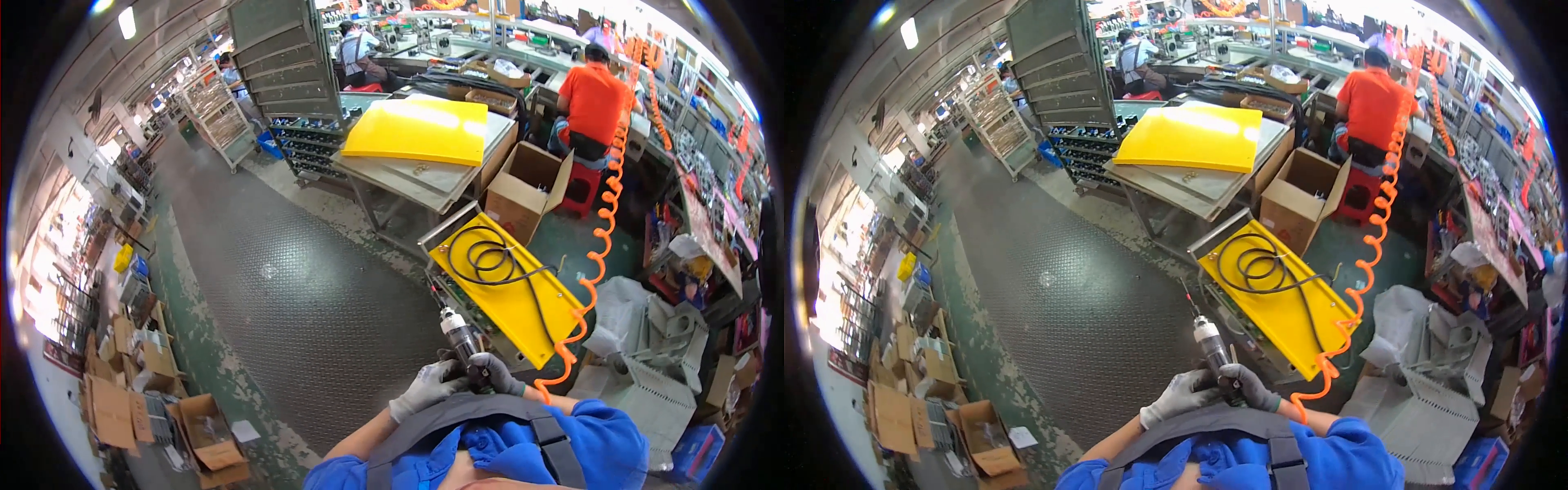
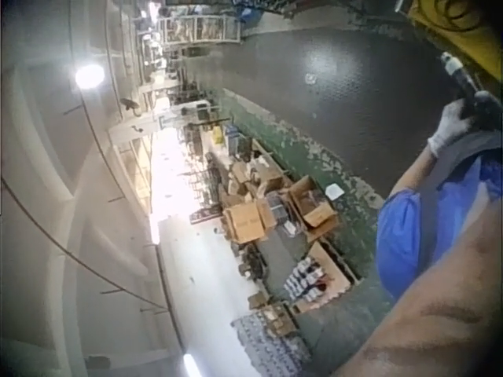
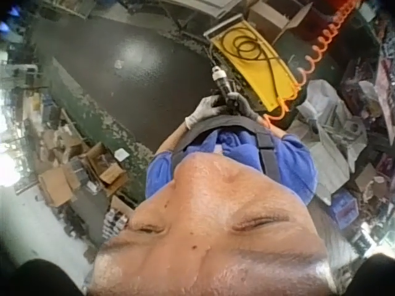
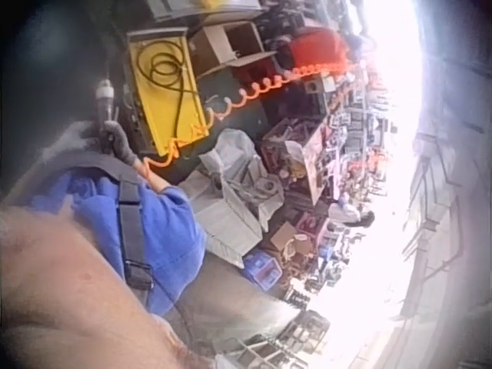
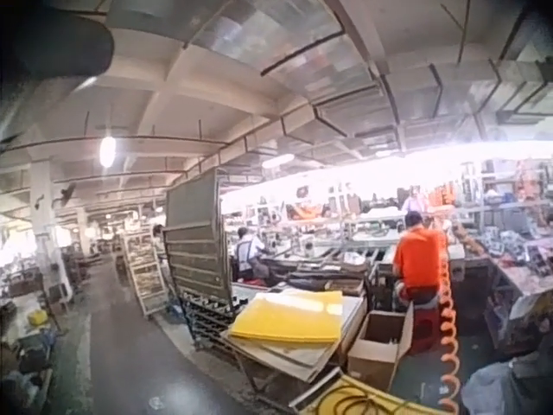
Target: Assembling a yellow metal electronic housing using a pneumatic screwdriver.
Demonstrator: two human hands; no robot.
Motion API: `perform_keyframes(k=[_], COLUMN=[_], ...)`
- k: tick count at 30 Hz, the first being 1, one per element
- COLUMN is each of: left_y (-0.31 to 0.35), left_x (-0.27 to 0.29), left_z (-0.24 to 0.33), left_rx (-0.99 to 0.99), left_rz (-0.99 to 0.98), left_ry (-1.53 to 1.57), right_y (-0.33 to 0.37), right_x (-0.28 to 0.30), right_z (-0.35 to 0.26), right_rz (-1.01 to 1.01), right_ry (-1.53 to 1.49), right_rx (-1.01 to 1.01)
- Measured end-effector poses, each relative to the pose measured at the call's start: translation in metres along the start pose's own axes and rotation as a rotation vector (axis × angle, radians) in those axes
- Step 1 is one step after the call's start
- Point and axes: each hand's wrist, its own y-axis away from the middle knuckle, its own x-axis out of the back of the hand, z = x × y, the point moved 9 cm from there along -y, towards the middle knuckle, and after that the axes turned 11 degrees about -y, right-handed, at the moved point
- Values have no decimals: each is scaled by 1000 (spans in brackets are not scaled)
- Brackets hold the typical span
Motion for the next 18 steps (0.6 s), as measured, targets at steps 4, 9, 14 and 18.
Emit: perform_keyframes(k=[4,9,14,18], left_y=[-51,-155,-259,-356], left_x=[59,134,251,351], left_z=[-36,-46,-55,-87], left_rx=[-55,-271,-284,-261], left_rz=[59,220,108,224], left_ry=[-133,-551,-607,-919], right_y=[-67,-168,-256,-271], right_x=[-39,-87,-113,-95], right_z=[-43,-134,-273,-362], right_rz=[-140,-305,-220,-139], right_ry=[160,-60,65,35], right_rx=[139,169,521,633])
